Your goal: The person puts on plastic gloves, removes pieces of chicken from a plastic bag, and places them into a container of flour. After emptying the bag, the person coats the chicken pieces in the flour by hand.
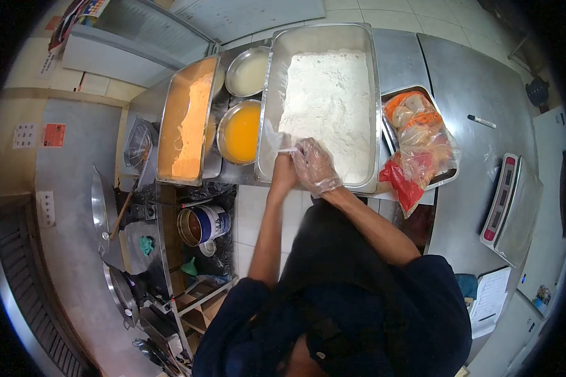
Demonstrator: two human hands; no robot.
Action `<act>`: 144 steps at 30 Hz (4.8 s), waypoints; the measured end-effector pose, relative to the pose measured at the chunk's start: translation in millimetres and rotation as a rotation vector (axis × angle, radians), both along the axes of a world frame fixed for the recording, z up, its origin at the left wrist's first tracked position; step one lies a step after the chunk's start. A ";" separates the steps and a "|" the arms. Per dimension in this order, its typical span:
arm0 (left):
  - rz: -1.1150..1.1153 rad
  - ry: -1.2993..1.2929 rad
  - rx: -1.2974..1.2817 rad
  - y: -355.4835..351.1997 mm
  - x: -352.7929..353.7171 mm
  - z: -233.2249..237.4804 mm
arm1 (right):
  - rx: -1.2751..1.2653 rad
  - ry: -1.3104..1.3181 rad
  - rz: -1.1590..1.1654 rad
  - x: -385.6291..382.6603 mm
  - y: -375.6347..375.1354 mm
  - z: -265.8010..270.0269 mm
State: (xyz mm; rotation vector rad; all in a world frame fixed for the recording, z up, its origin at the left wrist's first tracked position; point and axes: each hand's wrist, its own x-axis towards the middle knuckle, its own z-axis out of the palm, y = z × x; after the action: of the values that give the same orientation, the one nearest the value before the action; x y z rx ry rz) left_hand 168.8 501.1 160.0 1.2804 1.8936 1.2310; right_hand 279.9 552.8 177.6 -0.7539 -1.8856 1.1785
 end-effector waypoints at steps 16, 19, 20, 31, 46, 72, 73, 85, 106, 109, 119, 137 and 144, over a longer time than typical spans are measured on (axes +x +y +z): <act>-0.111 -0.183 -0.219 -26.8 -16.3 7.4 | 0.245 -0.280 0.163 -13.6 -19.1 37.2; -0.015 -0.714 -0.003 -10.5 -13.4 6.9 | 0.446 0.010 0.029 -11.0 -23.4 23.6; 0.004 -0.862 0.075 -4.0 -13.7 8.5 | 0.522 0.189 -0.065 -8.7 -23.8 17.2; -0.067 -1.582 0.232 9.5 -14.6 28.3 | 0.227 -0.217 0.040 -18.5 -7.3 -9.8; 0.263 -1.266 0.247 23.5 -38.5 -1.7 | 0.035 0.084 0.384 -17.6 -23.0 2.2; -0.307 -1.469 0.156 93.2 -43.5 -50.8 | -0.232 -0.016 -0.168 25.6 22.4 5.5; -0.362 -1.519 0.171 93.9 -36.9 -49.5 | -0.237 0.062 -0.268 26.0 24.1 20.6; -0.586 -0.772 0.030 84.1 2.5 5.0 | -0.037 0.163 -0.665 -109.8 106.2 -134.9; -0.455 0.482 0.166 103.9 -61.8 13.0 | -0.171 -0.005 -0.608 35.0 39.5 15.8; -0.677 0.083 0.125 116.6 -38.3 16.6 | -0.054 -0.007 -0.924 126.1 46.6 21.3; -0.861 0.210 0.256 183.3 164.5 4.7 | 0.373 -0.753 -0.276 312.2 149.9 -122.5; -0.144 -0.175 0.254 235.4 167.3 -2.3 | -0.233 0.001 -0.072 227.7 230.5 31.7; -0.035 0.136 0.425 252.1 203.6 -71.9 | -0.131 -0.152 -0.015 238.3 225.5 -21.0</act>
State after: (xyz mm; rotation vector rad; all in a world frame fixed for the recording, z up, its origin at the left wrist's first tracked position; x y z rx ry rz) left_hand 372.4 753.1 88.1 1.6425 1.7461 1.6230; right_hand 518.2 778.3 156.6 -0.9510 -1.9357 1.2767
